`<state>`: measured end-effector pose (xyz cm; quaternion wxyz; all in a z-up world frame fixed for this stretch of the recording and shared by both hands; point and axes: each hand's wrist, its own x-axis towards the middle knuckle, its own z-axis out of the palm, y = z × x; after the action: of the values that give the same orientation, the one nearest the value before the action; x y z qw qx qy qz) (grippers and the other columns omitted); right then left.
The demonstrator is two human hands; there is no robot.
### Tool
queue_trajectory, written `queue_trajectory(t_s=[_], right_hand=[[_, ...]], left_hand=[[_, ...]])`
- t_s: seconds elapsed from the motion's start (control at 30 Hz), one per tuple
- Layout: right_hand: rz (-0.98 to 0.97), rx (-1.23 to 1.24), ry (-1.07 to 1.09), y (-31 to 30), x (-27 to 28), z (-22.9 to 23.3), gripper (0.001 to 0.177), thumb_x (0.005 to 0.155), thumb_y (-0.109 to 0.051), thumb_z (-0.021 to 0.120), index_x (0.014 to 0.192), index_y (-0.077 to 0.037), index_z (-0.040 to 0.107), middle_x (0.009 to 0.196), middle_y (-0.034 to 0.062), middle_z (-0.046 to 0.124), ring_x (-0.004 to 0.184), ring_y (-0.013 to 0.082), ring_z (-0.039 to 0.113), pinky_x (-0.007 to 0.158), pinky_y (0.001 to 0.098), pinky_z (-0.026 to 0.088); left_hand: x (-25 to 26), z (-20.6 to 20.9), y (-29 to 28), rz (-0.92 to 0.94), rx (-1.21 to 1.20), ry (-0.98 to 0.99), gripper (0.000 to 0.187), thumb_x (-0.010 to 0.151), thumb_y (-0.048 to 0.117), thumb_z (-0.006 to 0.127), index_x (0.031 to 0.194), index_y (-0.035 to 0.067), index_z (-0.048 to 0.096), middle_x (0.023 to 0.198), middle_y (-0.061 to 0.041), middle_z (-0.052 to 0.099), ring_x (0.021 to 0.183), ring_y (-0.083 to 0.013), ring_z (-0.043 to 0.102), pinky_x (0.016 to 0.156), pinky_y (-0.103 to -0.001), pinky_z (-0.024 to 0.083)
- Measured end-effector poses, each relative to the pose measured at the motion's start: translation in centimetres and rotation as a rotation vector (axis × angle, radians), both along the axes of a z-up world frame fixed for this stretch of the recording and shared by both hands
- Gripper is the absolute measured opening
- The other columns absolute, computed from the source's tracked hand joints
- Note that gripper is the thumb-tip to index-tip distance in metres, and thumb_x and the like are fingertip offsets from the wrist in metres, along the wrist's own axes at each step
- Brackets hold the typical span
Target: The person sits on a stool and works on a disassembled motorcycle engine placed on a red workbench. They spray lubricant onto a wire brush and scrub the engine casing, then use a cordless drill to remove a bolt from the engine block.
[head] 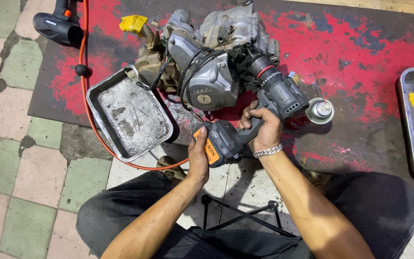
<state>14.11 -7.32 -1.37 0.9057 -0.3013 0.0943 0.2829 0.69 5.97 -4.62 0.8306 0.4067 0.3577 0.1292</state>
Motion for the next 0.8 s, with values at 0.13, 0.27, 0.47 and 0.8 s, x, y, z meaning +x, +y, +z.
queue_trajectory(t_s=[0.13,0.27,0.47,0.8], right_hand=[[0.05,0.003,-0.04,-0.4,-0.6,0.4,0.014,0.081,-0.007,0.054,0.095,-0.005,0.054,0.079,0.0099,0.053,0.06,0.0187,0.05,0.065,0.0357,0.045],[0.018,0.006,0.005,-0.3,-0.5,0.5,0.012,0.082,-0.006,0.054,0.094,-0.005,0.053,0.079,0.0099,0.053,0.06,0.0188,0.05,0.064,0.0354,0.045],[0.029,-0.048,-0.049,-0.3,-1.5,0.6,0.013,0.081,-0.005,0.053,0.094,-0.003,0.054,0.079,0.0106,0.053,0.059,0.0191,0.049,0.064,0.0357,0.044],[0.023,-0.013,-0.031,-0.5,-0.8,0.8,0.013,0.082,-0.006,0.054,0.095,-0.005,0.054,0.08,0.0097,0.053,0.06,0.019,0.05,0.066,0.0368,0.045]], left_hand=[[-0.9,0.5,-0.7,0.011,-0.028,0.018,0.049,0.097,0.045,0.06,0.12,0.002,0.06,0.108,-0.01,0.07,0.094,-0.0179,0.071,0.086,-0.033,0.058],[-0.8,0.3,-0.7,-0.027,-0.007,0.036,0.051,0.098,0.046,0.058,0.12,0.0,0.062,0.109,-0.01,0.071,0.094,-0.0176,0.071,0.086,-0.033,0.058],[-1.7,0.2,-0.9,-0.008,-0.073,-0.006,0.05,0.099,0.046,0.058,0.119,0.0,0.061,0.108,-0.01,0.071,0.094,-0.0184,0.07,0.088,-0.035,0.057],[-1.1,0.8,-0.6,-0.006,-0.011,-0.003,0.046,0.102,0.041,0.058,0.119,-0.001,0.062,0.109,-0.009,0.07,0.094,-0.017,0.069,0.087,-0.033,0.056]])
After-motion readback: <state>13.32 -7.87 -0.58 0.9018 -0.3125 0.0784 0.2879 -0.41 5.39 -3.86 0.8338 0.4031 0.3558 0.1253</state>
